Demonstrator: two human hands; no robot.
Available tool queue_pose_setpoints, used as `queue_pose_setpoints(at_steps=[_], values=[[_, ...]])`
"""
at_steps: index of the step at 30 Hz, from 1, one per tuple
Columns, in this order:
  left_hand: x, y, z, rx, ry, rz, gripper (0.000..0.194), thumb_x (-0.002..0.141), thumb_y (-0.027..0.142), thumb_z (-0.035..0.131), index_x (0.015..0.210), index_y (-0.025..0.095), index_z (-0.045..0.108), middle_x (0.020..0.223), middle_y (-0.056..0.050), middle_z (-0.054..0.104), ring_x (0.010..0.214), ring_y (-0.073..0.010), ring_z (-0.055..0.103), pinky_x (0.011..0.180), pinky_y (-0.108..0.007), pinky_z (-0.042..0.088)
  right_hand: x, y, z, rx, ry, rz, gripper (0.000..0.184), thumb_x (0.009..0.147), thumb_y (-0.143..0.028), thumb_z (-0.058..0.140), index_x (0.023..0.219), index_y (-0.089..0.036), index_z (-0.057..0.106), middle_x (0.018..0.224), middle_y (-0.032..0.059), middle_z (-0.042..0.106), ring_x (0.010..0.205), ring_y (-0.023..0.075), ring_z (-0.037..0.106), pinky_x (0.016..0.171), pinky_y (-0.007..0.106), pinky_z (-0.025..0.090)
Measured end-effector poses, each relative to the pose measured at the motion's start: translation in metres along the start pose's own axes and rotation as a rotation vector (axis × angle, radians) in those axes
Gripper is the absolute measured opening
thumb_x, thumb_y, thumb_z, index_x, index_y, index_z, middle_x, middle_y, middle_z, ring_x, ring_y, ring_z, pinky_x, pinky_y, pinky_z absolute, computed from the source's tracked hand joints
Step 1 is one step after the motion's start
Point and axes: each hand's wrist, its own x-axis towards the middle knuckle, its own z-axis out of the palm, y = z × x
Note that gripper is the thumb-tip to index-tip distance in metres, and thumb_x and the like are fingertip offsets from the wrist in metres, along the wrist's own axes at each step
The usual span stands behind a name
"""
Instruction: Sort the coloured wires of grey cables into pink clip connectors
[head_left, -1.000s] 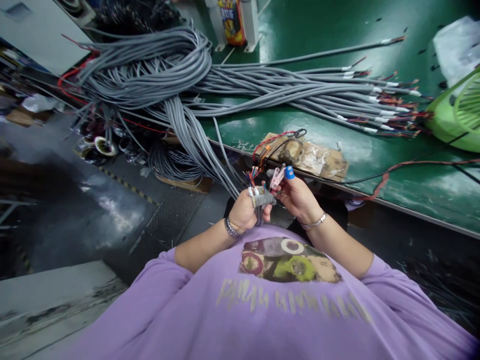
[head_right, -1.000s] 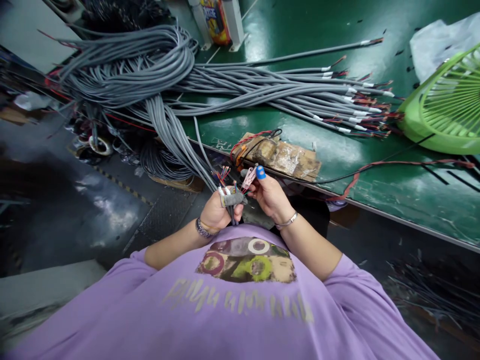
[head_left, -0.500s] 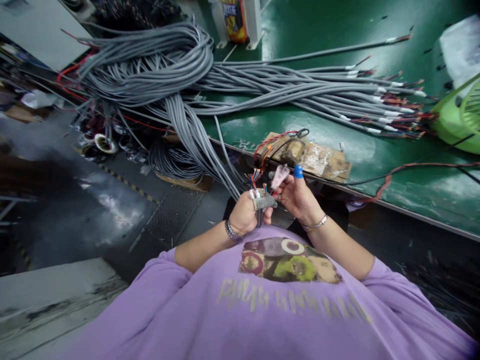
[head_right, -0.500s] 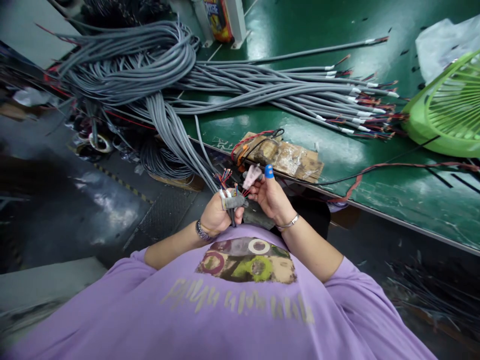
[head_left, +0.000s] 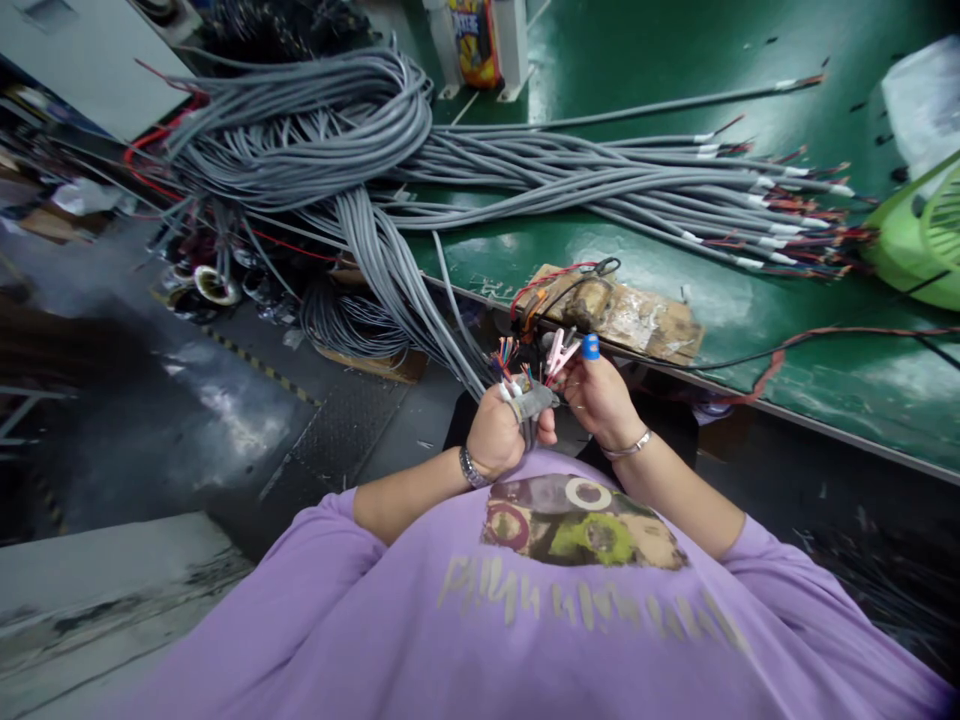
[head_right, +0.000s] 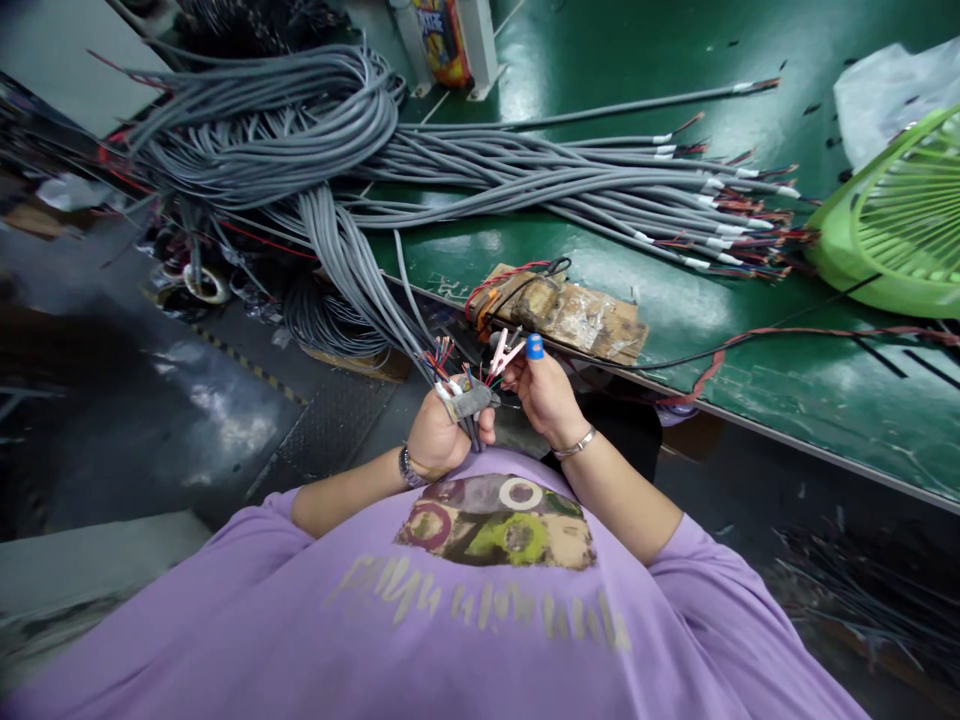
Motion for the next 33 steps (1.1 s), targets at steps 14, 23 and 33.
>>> queue_pose_setpoints(at_steps=[14, 23, 33], values=[[0.005, -0.005, -0.002, -0.010, 0.019, -0.032, 0.043, 0.057, 0.046, 0.083, 0.070, 0.017, 0.054, 0.048, 0.003, 0.058, 0.036, -0.0100, 0.053, 0.039, -0.021, 0.044, 0.007, 0.002, 0.010, 0.171, 0.027, 0.200, 0.054, 0.066, -0.072, 0.072, 0.077, -0.020, 0.064, 0.067, -0.0013, 0.064, 0.052, 0.0108, 0.053, 0.053, 0.026, 0.047], [-0.003, -0.004, -0.004, 0.025, 0.004, 0.007, 0.043, 0.056, 0.047, 0.082, 0.068, 0.017, 0.055, 0.048, 0.001, 0.059, 0.036, -0.0110, 0.053, 0.039, -0.023, 0.046, 0.001, -0.004, 0.007, 0.121, -0.028, 0.209, 0.060, 0.071, -0.080, 0.059, 0.081, -0.021, 0.065, 0.074, 0.0011, 0.067, 0.057, 0.0121, 0.054, 0.056, 0.026, 0.047], [-0.002, -0.002, 0.001, -0.020, 0.066, 0.057, 0.041, 0.057, 0.046, 0.081, 0.070, 0.017, 0.057, 0.051, 0.002, 0.061, 0.040, -0.0108, 0.056, 0.042, -0.022, 0.047, -0.003, -0.003, 0.003, 0.077, -0.043, 0.101, 0.048, 0.073, -0.069, 0.069, 0.084, -0.022, 0.068, 0.076, -0.0003, 0.068, 0.062, 0.0112, 0.057, 0.058, 0.025, 0.048]])
